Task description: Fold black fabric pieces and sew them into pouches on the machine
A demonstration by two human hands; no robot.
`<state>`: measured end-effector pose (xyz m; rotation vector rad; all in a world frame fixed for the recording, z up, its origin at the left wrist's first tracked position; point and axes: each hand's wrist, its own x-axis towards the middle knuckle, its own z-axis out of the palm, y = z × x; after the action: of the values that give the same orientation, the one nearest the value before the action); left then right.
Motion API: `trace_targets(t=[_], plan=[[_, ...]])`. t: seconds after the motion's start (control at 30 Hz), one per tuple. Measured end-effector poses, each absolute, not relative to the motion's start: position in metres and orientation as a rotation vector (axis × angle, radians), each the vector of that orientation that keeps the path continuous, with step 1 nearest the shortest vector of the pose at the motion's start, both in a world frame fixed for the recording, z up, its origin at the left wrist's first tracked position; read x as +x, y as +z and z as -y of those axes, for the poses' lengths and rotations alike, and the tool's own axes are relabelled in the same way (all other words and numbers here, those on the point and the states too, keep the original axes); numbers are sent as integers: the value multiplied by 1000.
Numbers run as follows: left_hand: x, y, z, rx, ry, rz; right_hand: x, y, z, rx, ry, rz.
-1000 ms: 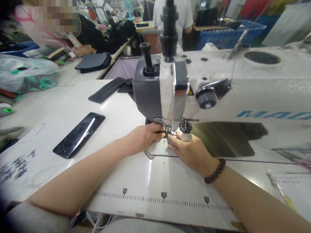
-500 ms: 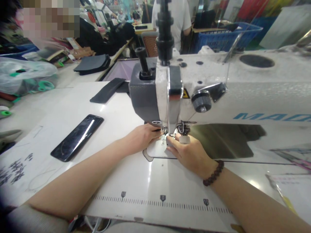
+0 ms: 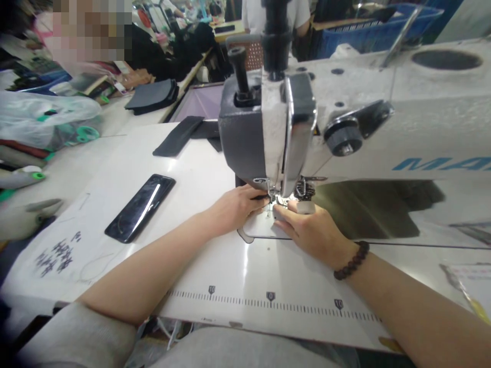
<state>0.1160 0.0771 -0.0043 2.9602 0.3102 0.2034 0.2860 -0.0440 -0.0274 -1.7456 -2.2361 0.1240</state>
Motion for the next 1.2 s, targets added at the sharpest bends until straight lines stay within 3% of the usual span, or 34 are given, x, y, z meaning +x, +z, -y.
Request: trace_targets(t=[0.4, 0.63, 1.2], plan=[[116, 3, -76, 2961, 122, -324, 281, -19, 45, -1790, 26, 2237], [97, 18, -33, 2984, -55, -261, 287, -13, 52, -1560, 91, 2273], [87, 3, -20, 3081, 119, -107, 278, -8, 62, -1311, -142, 2498]])
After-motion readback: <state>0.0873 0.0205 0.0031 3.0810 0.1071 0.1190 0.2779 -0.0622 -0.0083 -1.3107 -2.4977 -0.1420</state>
